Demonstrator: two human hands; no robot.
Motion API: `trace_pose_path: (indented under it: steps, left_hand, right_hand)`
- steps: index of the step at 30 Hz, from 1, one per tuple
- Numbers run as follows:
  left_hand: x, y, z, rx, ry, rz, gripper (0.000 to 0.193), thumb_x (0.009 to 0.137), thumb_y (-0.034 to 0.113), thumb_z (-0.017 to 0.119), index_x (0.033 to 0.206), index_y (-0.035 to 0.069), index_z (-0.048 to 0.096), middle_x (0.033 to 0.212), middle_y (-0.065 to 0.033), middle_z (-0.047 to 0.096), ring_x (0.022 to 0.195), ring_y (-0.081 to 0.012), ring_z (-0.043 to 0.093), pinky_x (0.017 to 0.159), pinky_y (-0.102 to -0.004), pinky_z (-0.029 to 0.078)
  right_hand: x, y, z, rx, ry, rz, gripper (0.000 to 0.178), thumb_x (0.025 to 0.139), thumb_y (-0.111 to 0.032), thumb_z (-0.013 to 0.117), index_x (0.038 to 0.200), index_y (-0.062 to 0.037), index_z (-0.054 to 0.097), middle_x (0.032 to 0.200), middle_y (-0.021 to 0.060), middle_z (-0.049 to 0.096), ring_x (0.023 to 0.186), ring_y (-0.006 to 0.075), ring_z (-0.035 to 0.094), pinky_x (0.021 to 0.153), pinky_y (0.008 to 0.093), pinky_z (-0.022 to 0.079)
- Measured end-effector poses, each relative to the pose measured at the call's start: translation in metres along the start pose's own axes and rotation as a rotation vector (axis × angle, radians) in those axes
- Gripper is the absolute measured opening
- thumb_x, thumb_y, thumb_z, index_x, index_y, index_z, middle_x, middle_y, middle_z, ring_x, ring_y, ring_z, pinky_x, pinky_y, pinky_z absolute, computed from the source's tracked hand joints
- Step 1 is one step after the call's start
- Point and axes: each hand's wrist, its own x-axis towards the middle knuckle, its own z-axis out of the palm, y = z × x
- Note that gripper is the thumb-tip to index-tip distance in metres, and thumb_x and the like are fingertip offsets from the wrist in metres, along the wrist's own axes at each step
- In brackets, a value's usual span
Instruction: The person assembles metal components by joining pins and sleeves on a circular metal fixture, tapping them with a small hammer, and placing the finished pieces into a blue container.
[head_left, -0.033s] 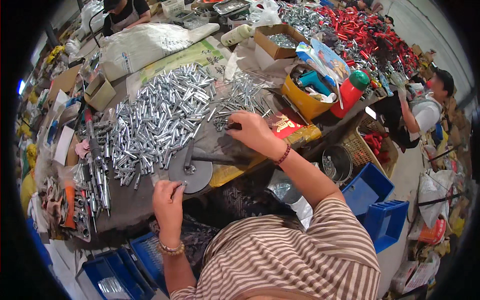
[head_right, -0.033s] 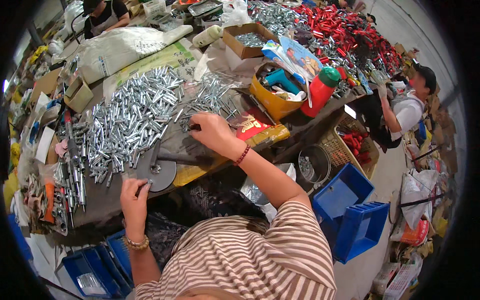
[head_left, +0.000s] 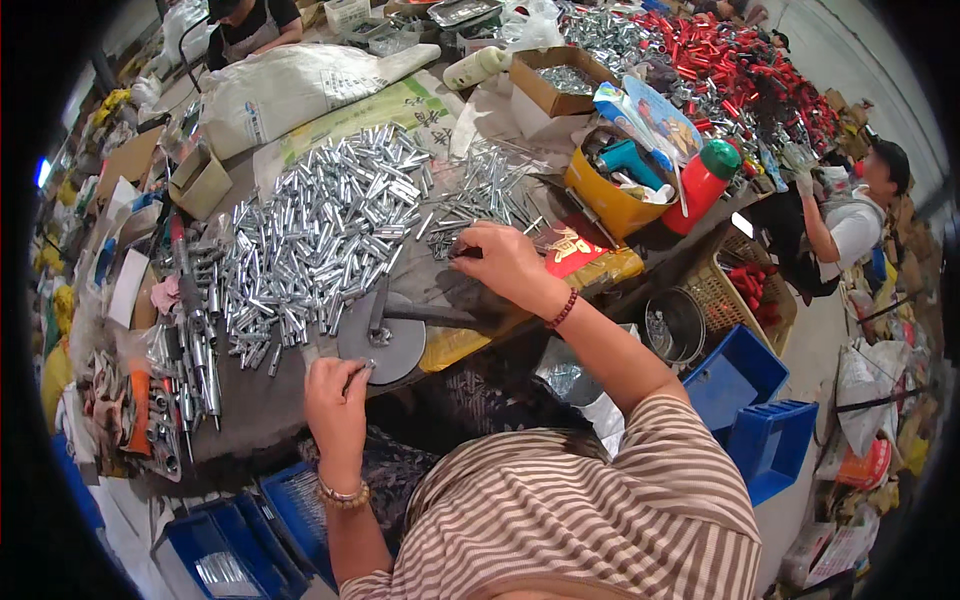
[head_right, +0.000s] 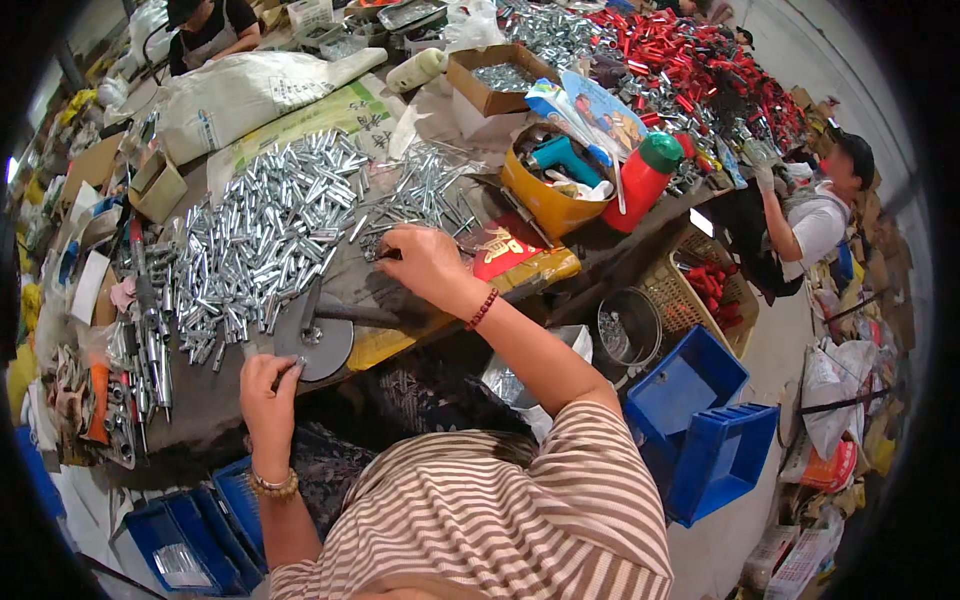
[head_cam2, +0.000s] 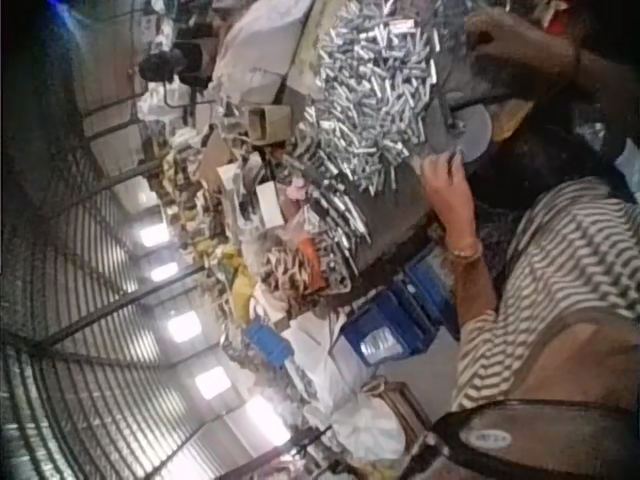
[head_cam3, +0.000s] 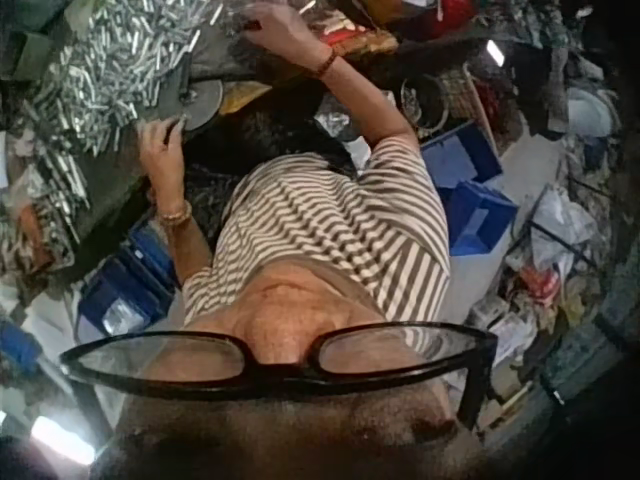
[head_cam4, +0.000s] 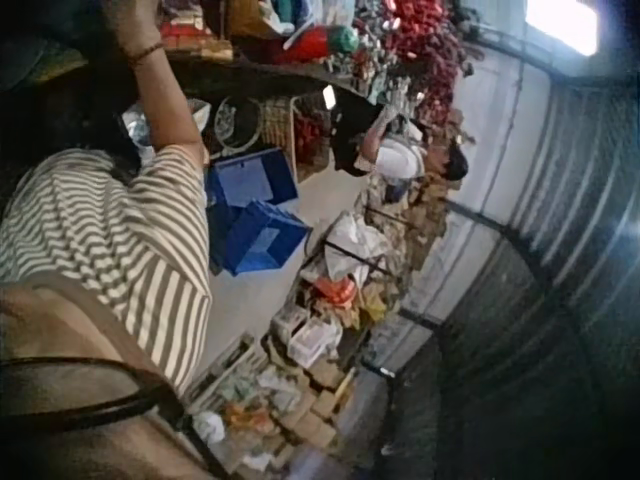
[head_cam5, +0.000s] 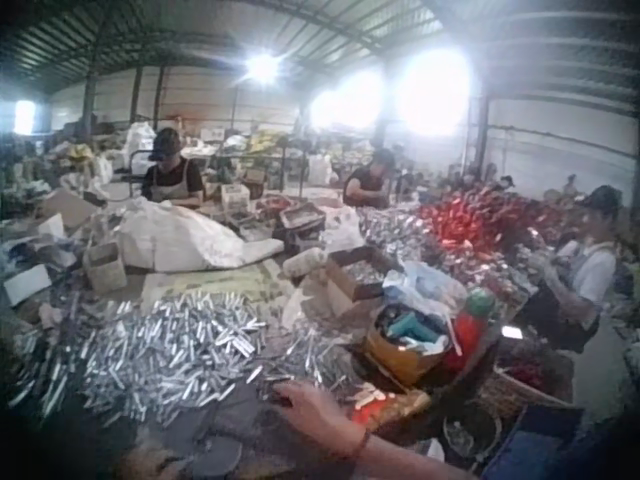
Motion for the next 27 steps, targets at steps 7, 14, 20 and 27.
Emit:
trace_pose_path:
  steps: [7,14,20,27]
  left_hand:
    - [0.008,-0.007,0.006,-0.044,0.009,0.001,0.014,0.086,0.007,0.076,0.098,0.001,0.072,0.098,-0.0111,0.063,0.094,-0.0302,0.063,0.083,-0.0378,0.050]
    - [0.005,-0.012,0.009,-0.110,-0.017,-0.098,0.015,0.086,0.007,0.077,0.099,0.001,0.074,0.096,-0.0080,0.063,0.089,-0.0234,0.062,0.075,-0.0336,0.050]
    - [0.002,-0.015,0.008,-0.098,0.011,-0.054,0.013,0.085,0.007,0.078,0.097,0.002,0.075,0.093,-0.0054,0.063,0.087,-0.0202,0.061,0.070,-0.0315,0.049]
    - [0.002,-0.013,0.004,-0.111,-0.044,-0.079,0.012,0.084,0.006,0.079,0.096,0.003,0.076,0.089,-0.0050,0.062,0.081,-0.0204,0.060,0.068,-0.0322,0.047]
  right_hand:
    - [-0.020,-0.058,0.025,-0.064,-0.082,-0.309,0.015,0.078,-0.011,0.076,0.092,-0.0082,0.073,0.084,0.0088,0.061,0.084,0.0314,0.064,0.073,0.0434,0.053]
    - [-0.034,-0.068,0.050,-0.052,-0.242,-0.350,0.012,0.078,-0.008,0.075,0.089,-0.0086,0.070,0.087,0.0070,0.059,0.085,0.0299,0.062,0.075,0.0422,0.052]
    - [-0.033,-0.075,0.057,-0.052,-0.234,-0.364,0.010,0.080,-0.010,0.076,0.088,-0.0077,0.069,0.087,0.0068,0.059,0.087,0.0292,0.062,0.077,0.0422,0.052]
    - [-0.030,-0.071,0.058,-0.035,-0.245,-0.393,0.009,0.079,-0.009,0.075,0.086,-0.0076,0.069,0.087,0.0069,0.060,0.088,0.0293,0.062,0.078,0.0422,0.051]
